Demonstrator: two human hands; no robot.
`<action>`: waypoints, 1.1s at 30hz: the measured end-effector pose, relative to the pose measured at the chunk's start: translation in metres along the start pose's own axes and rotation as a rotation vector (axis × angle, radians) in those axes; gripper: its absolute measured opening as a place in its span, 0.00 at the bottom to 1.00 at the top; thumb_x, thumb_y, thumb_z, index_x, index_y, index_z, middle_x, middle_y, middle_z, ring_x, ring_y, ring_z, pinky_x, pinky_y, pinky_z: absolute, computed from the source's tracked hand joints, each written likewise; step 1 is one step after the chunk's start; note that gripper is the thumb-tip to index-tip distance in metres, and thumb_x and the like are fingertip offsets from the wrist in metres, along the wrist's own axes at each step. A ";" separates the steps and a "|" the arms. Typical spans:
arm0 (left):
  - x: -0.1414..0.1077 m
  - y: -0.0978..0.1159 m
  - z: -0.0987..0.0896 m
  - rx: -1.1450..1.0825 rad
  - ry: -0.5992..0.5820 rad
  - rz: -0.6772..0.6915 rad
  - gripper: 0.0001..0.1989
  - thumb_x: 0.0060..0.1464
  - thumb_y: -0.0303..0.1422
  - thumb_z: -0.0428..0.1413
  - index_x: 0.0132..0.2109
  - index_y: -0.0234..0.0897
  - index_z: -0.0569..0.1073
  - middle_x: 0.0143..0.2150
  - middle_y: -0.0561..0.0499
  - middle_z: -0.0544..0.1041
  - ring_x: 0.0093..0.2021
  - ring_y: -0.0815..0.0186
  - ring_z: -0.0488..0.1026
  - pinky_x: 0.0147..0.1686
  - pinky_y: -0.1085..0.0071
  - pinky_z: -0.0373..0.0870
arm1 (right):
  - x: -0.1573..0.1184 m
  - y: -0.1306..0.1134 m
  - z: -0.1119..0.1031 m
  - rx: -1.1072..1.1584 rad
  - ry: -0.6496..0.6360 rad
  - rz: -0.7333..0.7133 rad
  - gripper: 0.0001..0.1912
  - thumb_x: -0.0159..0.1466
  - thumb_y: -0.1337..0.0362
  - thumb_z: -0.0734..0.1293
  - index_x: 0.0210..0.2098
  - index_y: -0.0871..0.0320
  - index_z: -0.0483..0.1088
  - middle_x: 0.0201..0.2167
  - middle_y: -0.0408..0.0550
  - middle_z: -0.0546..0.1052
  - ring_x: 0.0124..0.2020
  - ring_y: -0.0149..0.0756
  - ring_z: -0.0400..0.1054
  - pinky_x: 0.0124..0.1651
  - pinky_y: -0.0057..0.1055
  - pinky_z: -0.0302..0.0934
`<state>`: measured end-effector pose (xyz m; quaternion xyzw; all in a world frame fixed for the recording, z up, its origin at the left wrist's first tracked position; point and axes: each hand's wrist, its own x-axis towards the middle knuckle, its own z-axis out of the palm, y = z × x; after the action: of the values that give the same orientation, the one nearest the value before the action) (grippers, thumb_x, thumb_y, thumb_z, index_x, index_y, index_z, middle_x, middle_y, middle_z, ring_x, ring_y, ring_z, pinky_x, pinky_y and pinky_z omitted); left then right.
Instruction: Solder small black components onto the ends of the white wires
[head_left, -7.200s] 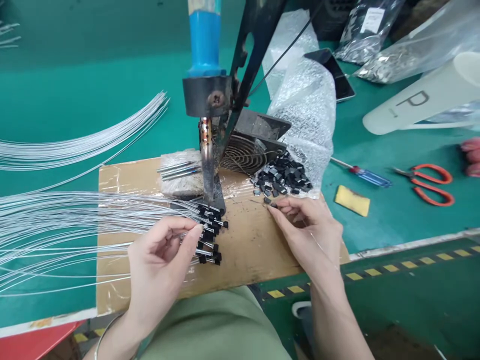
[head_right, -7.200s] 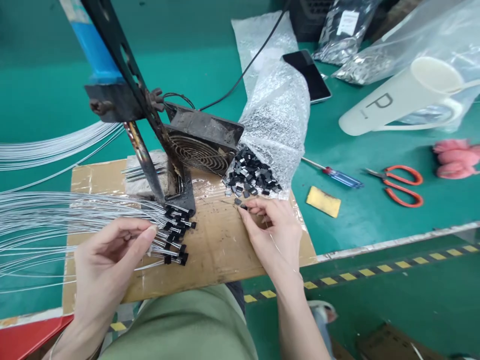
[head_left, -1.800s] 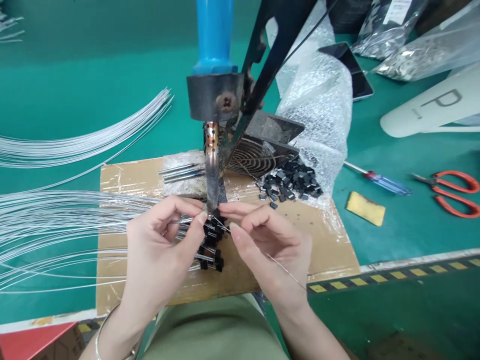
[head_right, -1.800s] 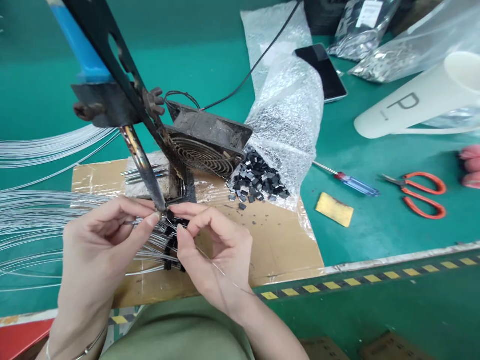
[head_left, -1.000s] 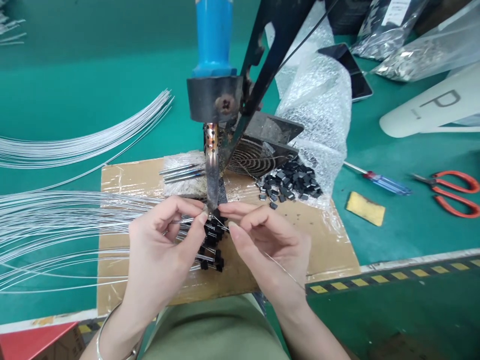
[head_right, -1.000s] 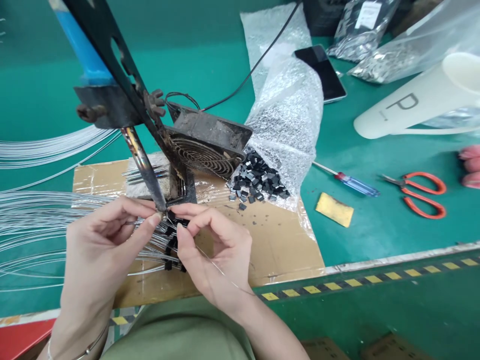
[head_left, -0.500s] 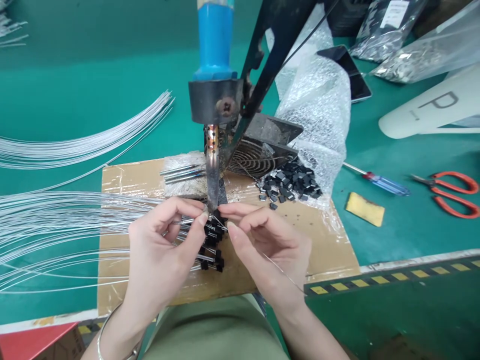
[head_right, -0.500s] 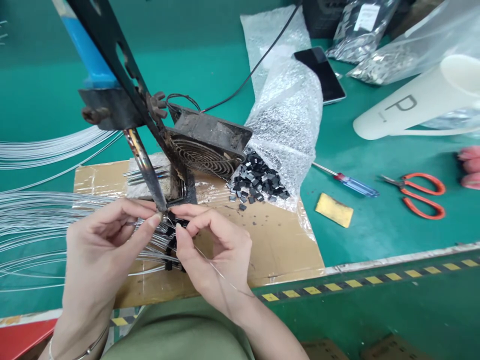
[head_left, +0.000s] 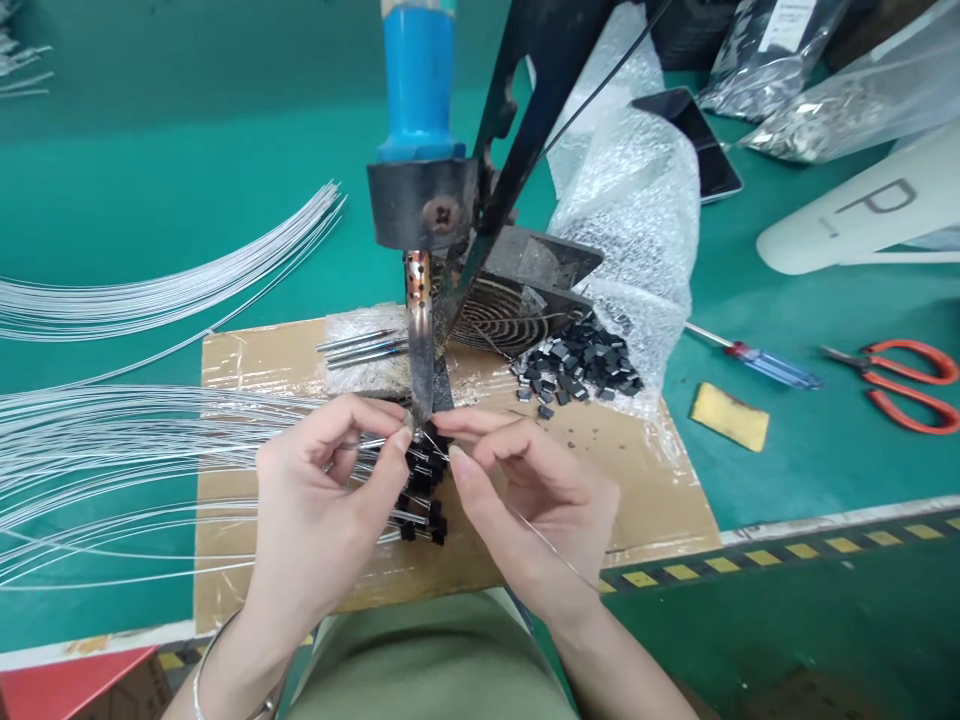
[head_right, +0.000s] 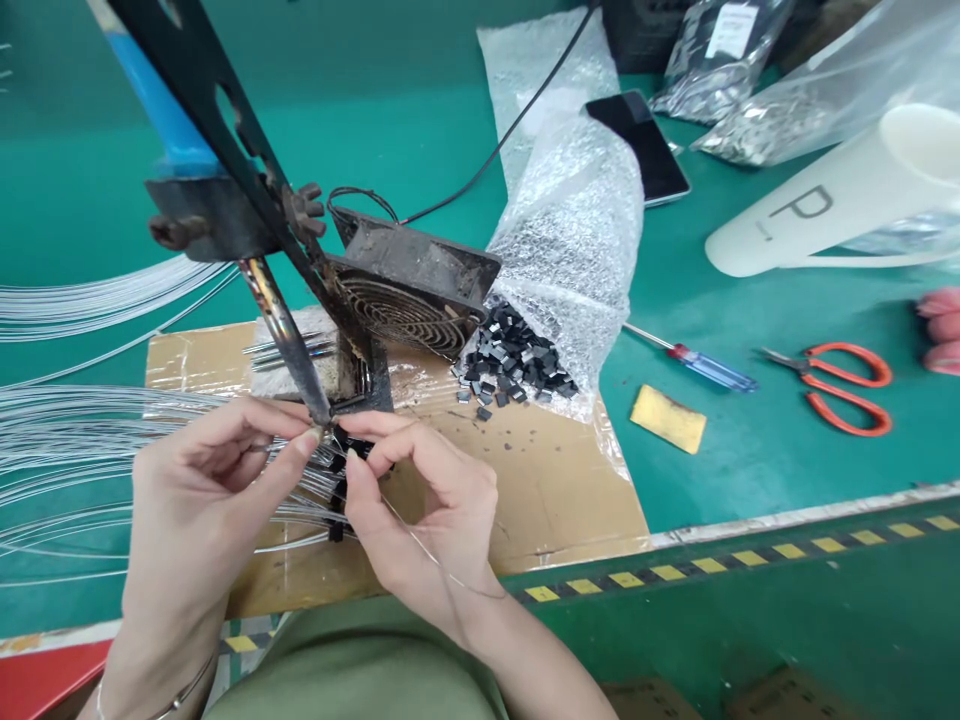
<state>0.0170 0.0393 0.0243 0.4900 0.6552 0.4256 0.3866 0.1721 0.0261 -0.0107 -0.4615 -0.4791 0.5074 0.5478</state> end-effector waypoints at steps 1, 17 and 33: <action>0.000 0.000 0.000 0.003 -0.002 0.002 0.07 0.54 0.24 0.65 0.31 0.41 0.79 0.34 0.57 0.83 0.30 0.73 0.73 0.24 0.78 0.63 | 0.000 0.001 0.000 -0.011 0.001 -0.008 0.11 0.68 0.75 0.72 0.33 0.53 0.75 0.49 0.44 0.86 0.50 0.36 0.82 0.60 0.34 0.73; -0.002 0.000 0.000 -0.003 0.008 0.025 0.07 0.55 0.25 0.65 0.31 0.41 0.79 0.34 0.56 0.84 0.31 0.72 0.76 0.24 0.78 0.65 | -0.002 0.001 0.001 -0.086 -0.003 -0.069 0.11 0.68 0.76 0.72 0.35 0.53 0.75 0.49 0.44 0.86 0.51 0.35 0.82 0.60 0.33 0.73; -0.007 -0.002 -0.002 0.068 0.008 0.061 0.08 0.58 0.25 0.64 0.33 0.42 0.79 0.36 0.56 0.84 0.38 0.68 0.80 0.34 0.74 0.70 | 0.000 0.001 0.005 -0.127 0.026 -0.114 0.11 0.67 0.77 0.72 0.35 0.54 0.76 0.47 0.46 0.86 0.49 0.36 0.83 0.56 0.33 0.74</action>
<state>0.0163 0.0313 0.0233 0.5211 0.6556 0.4167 0.3537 0.1671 0.0257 -0.0112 -0.4738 -0.5287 0.4381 0.5514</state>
